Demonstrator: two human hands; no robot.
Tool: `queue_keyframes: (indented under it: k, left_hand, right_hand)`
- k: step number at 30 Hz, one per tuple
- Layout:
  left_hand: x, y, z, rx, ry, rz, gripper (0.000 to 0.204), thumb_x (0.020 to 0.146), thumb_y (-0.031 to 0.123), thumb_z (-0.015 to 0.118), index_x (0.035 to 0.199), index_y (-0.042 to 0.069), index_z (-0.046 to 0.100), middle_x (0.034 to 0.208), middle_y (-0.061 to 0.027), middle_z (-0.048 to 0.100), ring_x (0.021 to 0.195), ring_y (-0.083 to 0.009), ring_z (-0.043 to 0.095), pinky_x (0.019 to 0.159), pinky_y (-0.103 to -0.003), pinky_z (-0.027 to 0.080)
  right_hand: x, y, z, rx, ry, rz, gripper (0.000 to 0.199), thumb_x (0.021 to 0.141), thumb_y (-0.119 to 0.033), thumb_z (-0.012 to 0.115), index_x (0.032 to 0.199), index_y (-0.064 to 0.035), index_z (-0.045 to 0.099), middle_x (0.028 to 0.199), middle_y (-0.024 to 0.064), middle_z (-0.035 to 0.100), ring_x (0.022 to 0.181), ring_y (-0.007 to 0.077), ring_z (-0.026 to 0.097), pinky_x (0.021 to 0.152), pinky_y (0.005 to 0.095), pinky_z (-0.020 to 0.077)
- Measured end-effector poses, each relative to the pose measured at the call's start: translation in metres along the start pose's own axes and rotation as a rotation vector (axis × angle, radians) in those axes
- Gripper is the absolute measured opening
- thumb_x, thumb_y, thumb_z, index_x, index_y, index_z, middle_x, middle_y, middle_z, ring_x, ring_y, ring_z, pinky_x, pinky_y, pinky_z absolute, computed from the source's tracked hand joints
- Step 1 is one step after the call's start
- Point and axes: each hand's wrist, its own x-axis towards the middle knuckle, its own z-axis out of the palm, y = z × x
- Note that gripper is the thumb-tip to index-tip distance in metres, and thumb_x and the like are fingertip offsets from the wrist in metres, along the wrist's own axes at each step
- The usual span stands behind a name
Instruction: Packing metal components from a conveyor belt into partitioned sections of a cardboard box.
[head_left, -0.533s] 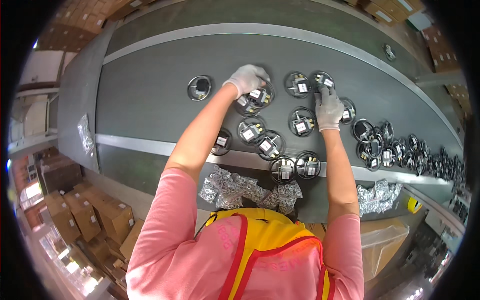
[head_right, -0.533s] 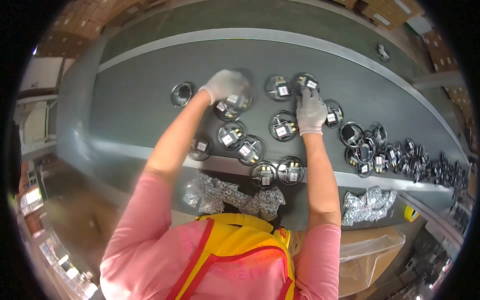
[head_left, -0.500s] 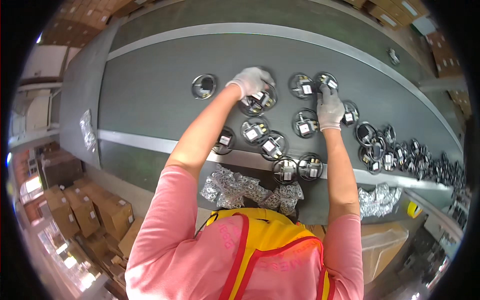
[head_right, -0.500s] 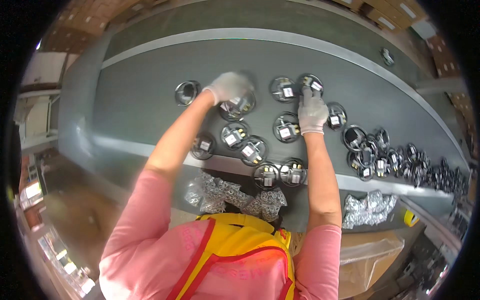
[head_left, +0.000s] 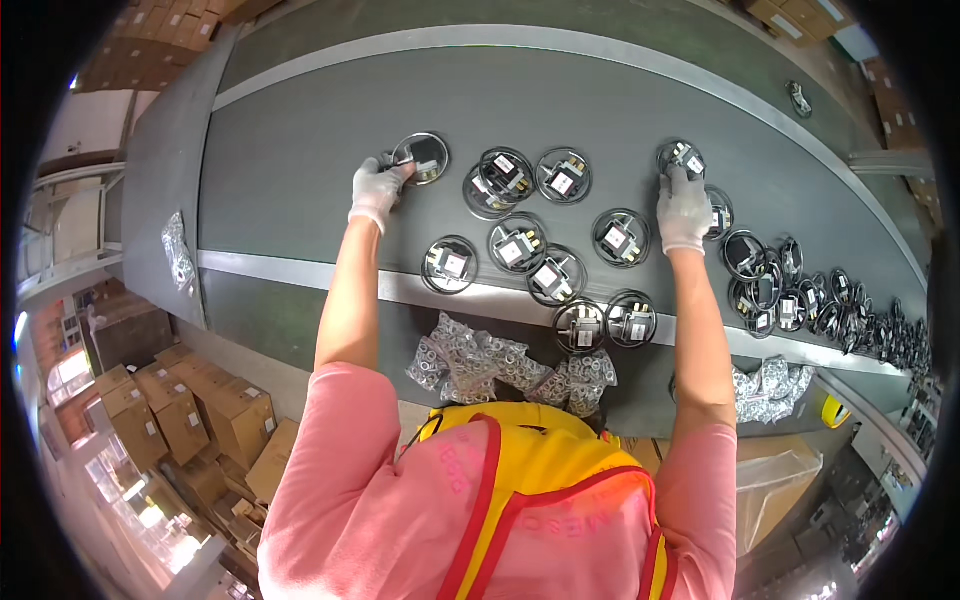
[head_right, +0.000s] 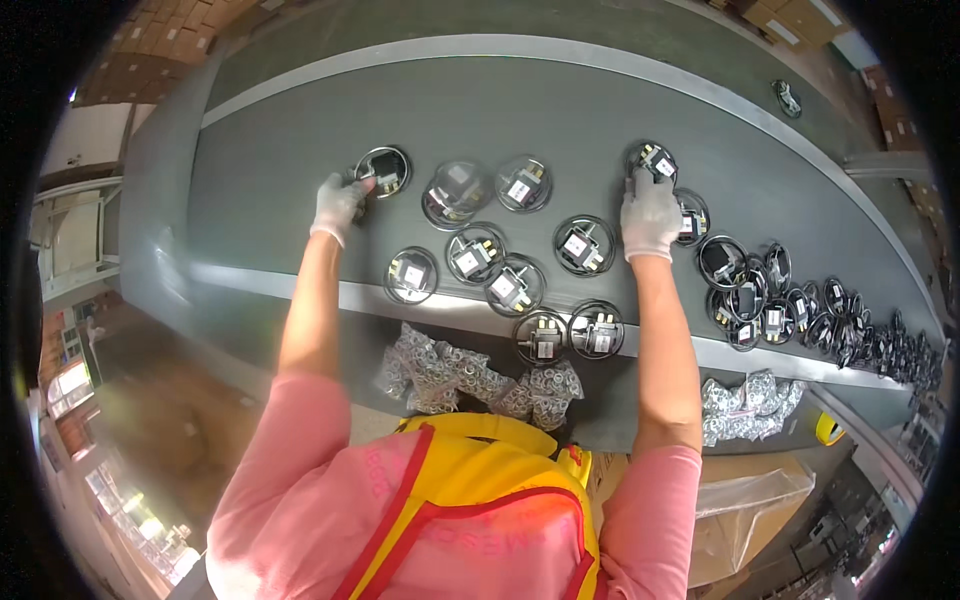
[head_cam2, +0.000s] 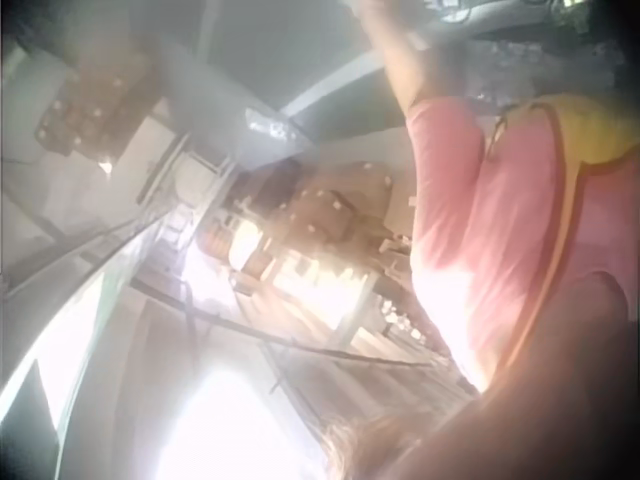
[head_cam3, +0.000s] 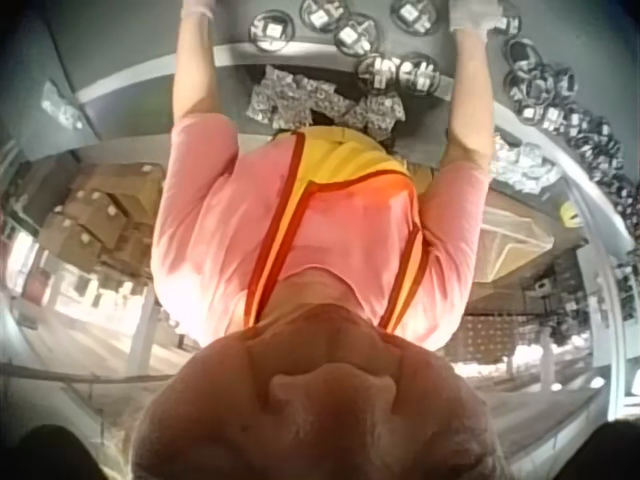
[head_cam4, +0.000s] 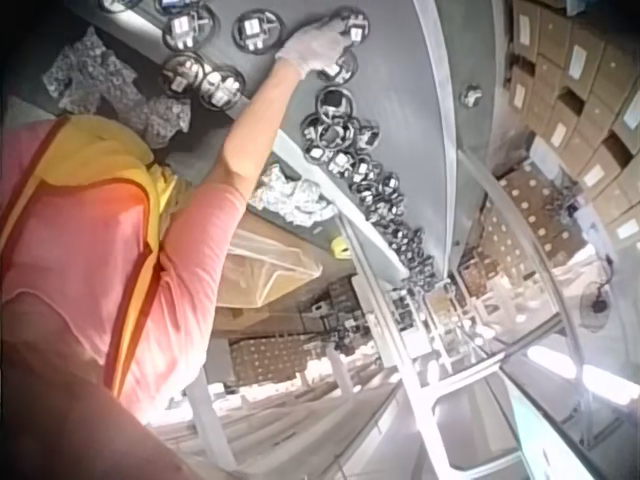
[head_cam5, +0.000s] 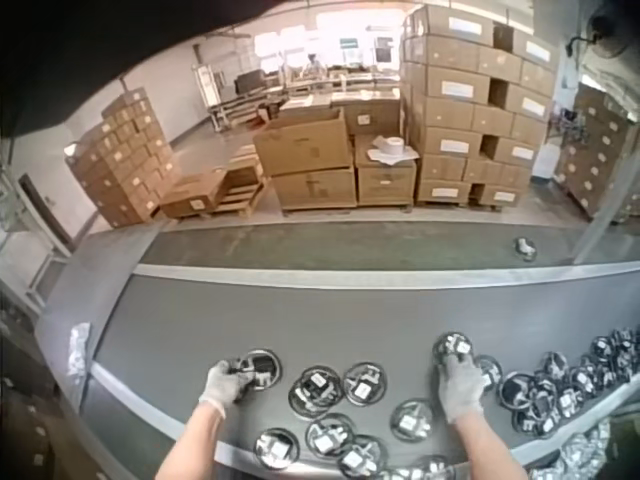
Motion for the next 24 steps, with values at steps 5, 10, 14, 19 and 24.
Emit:
queue_keyframes:
  k: [5, 10, 14, 19, 24]
  left_hand:
    - [-0.048, 0.016, 0.02, 0.049, 0.547, 0.667, 0.02, 0.073, 0.004, 0.072, 0.091, 0.005, 0.062, 0.088, -0.0106, 0.062, 0.072, -0.0245, 0.06, 0.066, -0.037, 0.05]
    - [-0.111, 0.042, 0.059, 0.353, 0.223, 0.83, 0.052, 0.07, 0.024, 0.077, 0.116, 0.009, 0.057, 0.113, -0.0143, 0.055, 0.104, -0.0339, 0.054, 0.082, -0.046, 0.048]
    - [-0.106, 0.045, 0.091, 0.408, 0.25, 0.719, 0.068, 0.065, 0.032, 0.079, 0.123, 0.009, 0.051, 0.118, -0.0145, 0.054, 0.112, -0.0351, 0.048, 0.095, -0.049, 0.038]
    - [-0.077, 0.083, 0.107, -0.065, -0.13, 0.83, 0.035, 0.069, -0.002, 0.068, 0.101, 0.01, 0.063, 0.115, -0.0129, 0.057, 0.11, -0.0337, 0.054, 0.095, -0.04, 0.045]
    - [-0.016, 0.077, 0.09, -0.531, -0.283, 0.635, 0.028, 0.083, -0.005, 0.06, 0.111, 0.003, 0.059, 0.112, -0.0088, 0.061, 0.101, -0.0175, 0.061, 0.086, -0.03, 0.052]
  right_hand:
    - [-0.008, -0.01, 0.003, 0.299, 0.035, 0.141, 0.02, 0.089, -0.027, 0.059, 0.099, -0.0108, 0.063, 0.092, 0.0168, 0.065, 0.081, 0.0367, 0.066, 0.067, 0.0456, 0.0524]
    - [-0.027, -0.007, -0.031, 1.231, -0.204, 0.258, 0.016, 0.092, -0.013, 0.057, 0.101, -0.0002, 0.061, 0.073, -0.0017, 0.055, 0.058, 0.0058, 0.048, 0.052, 0.0206, 0.0387]
    - [-0.058, 0.017, -0.049, 0.767, -0.365, -0.265, 0.029, 0.079, -0.01, 0.063, 0.107, -0.003, 0.058, 0.085, 0.0076, 0.061, 0.071, 0.022, 0.057, 0.064, 0.0322, 0.0458]
    - [-0.095, 0.015, -0.027, 0.269, -0.119, -0.442, 0.042, 0.068, -0.011, 0.064, 0.108, -0.008, 0.056, 0.105, 0.0175, 0.059, 0.089, 0.0379, 0.06, 0.076, 0.0454, 0.0486]
    - [-0.092, -0.017, -0.019, 0.85, -0.217, 0.076, 0.033, 0.081, -0.022, 0.067, 0.106, -0.0031, 0.059, 0.096, 0.0202, 0.062, 0.081, 0.0375, 0.06, 0.07, 0.0418, 0.0473]
